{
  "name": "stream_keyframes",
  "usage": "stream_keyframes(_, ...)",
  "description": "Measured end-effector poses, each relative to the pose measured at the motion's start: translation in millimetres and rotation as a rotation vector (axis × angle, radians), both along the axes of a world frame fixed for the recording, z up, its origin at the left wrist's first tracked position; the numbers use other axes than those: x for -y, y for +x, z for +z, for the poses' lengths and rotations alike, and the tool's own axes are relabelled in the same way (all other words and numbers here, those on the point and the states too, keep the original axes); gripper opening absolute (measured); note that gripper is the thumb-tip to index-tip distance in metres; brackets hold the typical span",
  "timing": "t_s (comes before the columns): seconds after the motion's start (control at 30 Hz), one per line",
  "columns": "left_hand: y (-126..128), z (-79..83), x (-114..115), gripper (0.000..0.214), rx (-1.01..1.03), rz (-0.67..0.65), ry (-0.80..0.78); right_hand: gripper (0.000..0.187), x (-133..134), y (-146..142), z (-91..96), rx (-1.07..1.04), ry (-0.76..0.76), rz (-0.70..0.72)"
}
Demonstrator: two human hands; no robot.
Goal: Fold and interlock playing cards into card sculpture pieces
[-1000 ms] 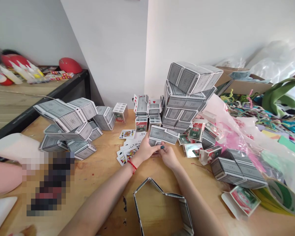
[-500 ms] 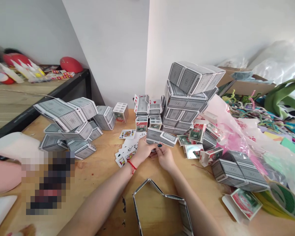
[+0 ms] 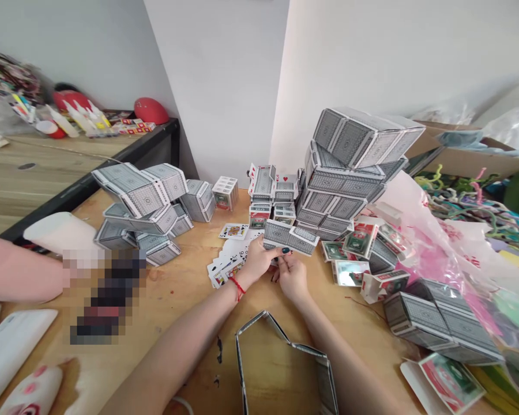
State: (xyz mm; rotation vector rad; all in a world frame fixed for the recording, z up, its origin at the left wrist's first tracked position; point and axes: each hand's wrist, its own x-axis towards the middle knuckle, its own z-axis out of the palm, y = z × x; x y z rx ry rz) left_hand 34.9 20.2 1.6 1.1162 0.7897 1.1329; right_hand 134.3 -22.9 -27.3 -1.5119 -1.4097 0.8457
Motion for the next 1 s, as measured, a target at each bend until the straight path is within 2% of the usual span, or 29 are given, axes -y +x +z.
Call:
stream_keyframes(0.33,-4.1,1.0,2.0,0.025,-0.006,0.008,0.032,0.036,2.4,-1.1,1.6,0.022,0.044,0.009)
stream_keyframes(0.43,-5.2,1.4,0.9,0.022,0.086,0.008,-0.005,0.039,3.2,0.0,5.0,-0.004,0.064,0.041)
stream_keyframes(0.57,-16.9,6.1,-5.6,0.019,0.23,0.085,-0.13,0.037,4.0,2.0,11.9,0.005,0.137,0.033)
stream_keyframes(0.7,-35.9,14.0,-13.9,0.019,0.161,0.179,-0.148,0.025,1.9,3.6,11.7,0.221,0.29,0.003)
stream_keyframes(0.77,-40.3,15.2,-16.0,0.019,0.106,0.177,-0.119,0.031,0.7,3.8,8.5,0.36,0.327,0.024)
stream_keyframes(0.83,-40.3,13.7,-17.0,0.022,0.12,0.143,-0.116,0.044,0.2,3.9,4.4,0.478,0.304,-0.004)
stream_keyframes(0.9,-38.4,10.8,-17.7,0.024,0.152,0.111,-0.127,0.056,0.2,4.5,0.7,0.569,0.245,-0.088)
stream_keyframes(1.0,-37.4,7.6,-19.3,0.023,0.148,0.093,-0.124,0.065,0.0,6.2,-2.7,0.647,0.17,-0.194)
